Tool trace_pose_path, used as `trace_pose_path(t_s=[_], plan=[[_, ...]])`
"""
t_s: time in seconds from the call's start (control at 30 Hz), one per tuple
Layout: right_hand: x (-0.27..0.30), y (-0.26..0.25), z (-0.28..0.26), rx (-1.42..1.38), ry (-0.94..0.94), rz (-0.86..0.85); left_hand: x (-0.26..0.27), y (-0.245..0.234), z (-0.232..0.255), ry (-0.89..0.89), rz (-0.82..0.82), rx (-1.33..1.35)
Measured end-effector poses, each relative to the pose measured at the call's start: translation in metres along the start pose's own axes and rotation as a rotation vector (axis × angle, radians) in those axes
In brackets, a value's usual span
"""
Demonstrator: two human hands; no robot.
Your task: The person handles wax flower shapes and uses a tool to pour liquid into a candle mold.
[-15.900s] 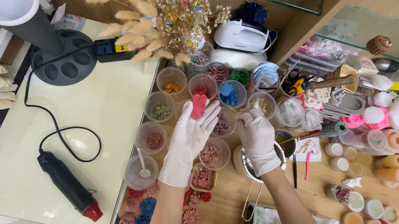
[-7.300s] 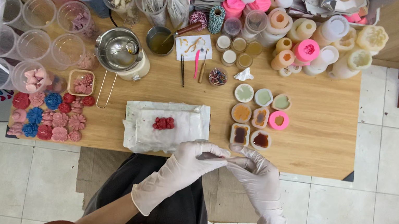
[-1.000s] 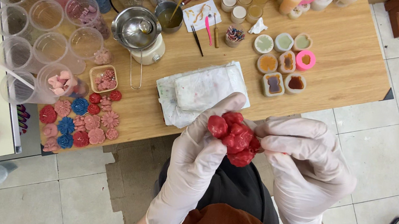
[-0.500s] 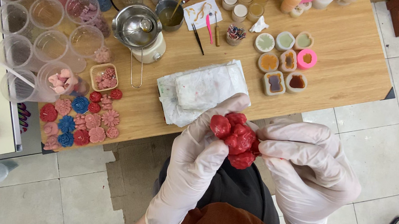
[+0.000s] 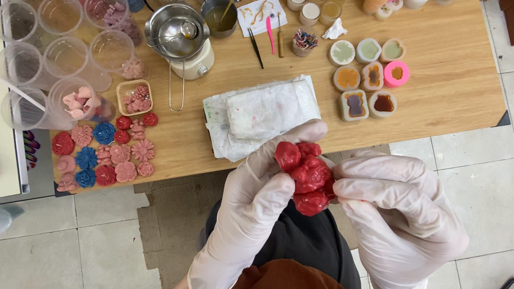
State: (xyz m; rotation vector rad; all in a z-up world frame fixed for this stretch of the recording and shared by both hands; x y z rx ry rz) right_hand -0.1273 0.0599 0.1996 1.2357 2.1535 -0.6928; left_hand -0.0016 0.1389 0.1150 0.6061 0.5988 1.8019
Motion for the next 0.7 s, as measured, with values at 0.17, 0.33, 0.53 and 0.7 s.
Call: trace_pose_path(t_s=[0.17,0.33,0.53,0.7], plan=[[0.001,0.000,0.002,-0.009,0.022,-0.011,-0.004,0.001,0.000,0.017,-0.006,-0.003],[0.001,0.000,0.002,-0.033,0.000,-0.005,-0.004,0.002,0.000,0.022,-0.012,-0.038],[0.002,-0.001,0.004,-0.025,0.029,-0.034,-0.005,0.004,-0.004,-0.043,-0.032,0.067],[0.007,0.000,0.010,0.002,0.112,-0.068,-0.005,0.007,-0.003,-0.064,-0.031,0.160]])
Point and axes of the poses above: each hand's wrist, its own x-axis away from the middle knuckle, its own y-axis out of the palm, z = x × y, the point moved 9 cm from there along -x, towards the middle knuckle, and after that the axes turned 11 degrees about -y, right-handed, at the moved point
